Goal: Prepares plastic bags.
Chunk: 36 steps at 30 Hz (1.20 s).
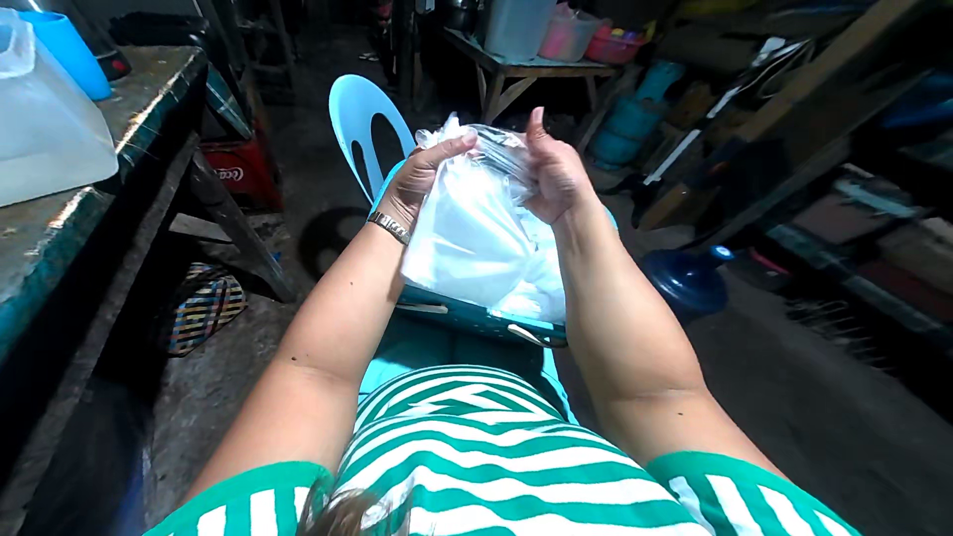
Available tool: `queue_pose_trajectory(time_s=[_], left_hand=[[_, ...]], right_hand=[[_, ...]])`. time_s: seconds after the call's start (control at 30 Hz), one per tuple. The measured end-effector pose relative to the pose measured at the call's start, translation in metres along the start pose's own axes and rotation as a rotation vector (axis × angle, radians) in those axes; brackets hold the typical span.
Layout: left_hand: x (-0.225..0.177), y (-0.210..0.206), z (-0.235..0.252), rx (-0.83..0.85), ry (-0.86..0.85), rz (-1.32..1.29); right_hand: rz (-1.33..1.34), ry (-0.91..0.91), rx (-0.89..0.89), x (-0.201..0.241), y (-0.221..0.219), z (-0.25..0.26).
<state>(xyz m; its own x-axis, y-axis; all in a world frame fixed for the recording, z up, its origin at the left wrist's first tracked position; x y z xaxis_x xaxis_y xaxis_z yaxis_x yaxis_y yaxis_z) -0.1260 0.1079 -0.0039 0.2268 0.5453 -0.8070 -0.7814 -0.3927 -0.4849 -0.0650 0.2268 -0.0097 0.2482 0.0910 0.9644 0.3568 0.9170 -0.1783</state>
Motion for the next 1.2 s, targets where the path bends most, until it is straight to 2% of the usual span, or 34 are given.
queue_pose_trajectory(time_s=[0.07,0.13,0.2,0.3,0.4,0.47,0.53,0.6,0.67,0.73,0.77,0.8,0.87,0.93,1.0,1.07,1.1,1.13,1.2], left_hand=[[0.001,0.002,0.002,-0.024,0.040,-0.045],[0.003,0.002,0.003,0.016,0.064,-0.097],[0.002,0.003,0.003,0.039,0.030,-0.106],[0.001,-0.003,-0.004,0.117,-0.009,0.148],[0.007,-0.021,-0.016,0.352,0.020,0.239],[0.002,-0.016,-0.019,0.311,-0.025,0.205],[-0.006,-0.007,-0.018,0.198,-0.072,0.170],[-0.011,-0.004,-0.020,0.193,-0.106,0.180],[-0.011,-0.006,-0.014,0.221,-0.098,0.246],[-0.004,0.003,0.001,0.099,-0.067,0.331],[-0.002,0.015,0.008,-0.014,-0.067,0.416],[-0.002,0.026,0.012,-0.141,-0.071,0.488],[-0.003,0.041,0.015,-0.310,-0.074,0.584],[-0.002,0.045,0.016,-0.347,-0.052,0.630],[0.001,0.046,0.015,-0.365,-0.013,0.656],[0.001,0.050,0.014,-0.388,-0.015,0.670],[0.000,0.052,0.015,-0.399,-0.020,0.670],[0.000,0.052,0.015,-0.402,-0.014,0.654],[0.003,0.048,0.016,-0.385,0.020,0.584]], right_hand=[[-0.167,0.055,0.256,0.003,-0.026,-0.013],[-0.092,0.152,0.376,0.011,-0.035,-0.020],[0.079,0.242,0.290,0.024,-0.025,-0.023],[0.390,0.192,0.197,0.023,-0.008,-0.009],[0.285,0.072,0.095,0.009,-0.007,-0.004],[0.102,-0.009,0.048,0.002,-0.006,-0.004],[-0.084,0.023,0.196,0.001,-0.012,-0.008],[-0.171,0.150,0.487,0.003,-0.032,-0.020],[-0.188,0.190,0.800,0.003,-0.052,-0.036],[-0.190,0.212,0.900,0.005,-0.057,-0.044],[-0.196,0.227,0.855,0.008,-0.053,-0.043],[-0.198,0.241,0.735,0.012,-0.045,-0.037],[-0.206,0.251,0.405,0.021,-0.022,-0.020],[-0.233,0.271,0.069,0.028,0.003,-0.005],[-0.310,0.366,-0.114,0.035,0.020,0.001],[-0.508,0.391,-0.214,0.036,0.030,0.005],[-0.650,0.345,-0.237,0.031,0.031,0.008],[-0.816,0.260,-0.217,0.021,0.029,0.011],[-1.123,0.030,-0.024,-0.020,0.018,0.018]])
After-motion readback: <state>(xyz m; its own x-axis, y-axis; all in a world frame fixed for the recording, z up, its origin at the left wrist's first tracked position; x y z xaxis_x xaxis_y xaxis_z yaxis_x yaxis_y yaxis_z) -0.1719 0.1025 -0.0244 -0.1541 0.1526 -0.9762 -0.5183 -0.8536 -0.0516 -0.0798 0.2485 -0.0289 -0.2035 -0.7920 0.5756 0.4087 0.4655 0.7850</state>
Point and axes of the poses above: each hand's wrist, its own z-axis towards the middle knuckle, its own y-axis out of the back of the hand, x = y × z, the point moved 10 cm from there along z, towards the middle knuckle, and after that the axes turned 1 degree about -x, right-handed, at the moved point
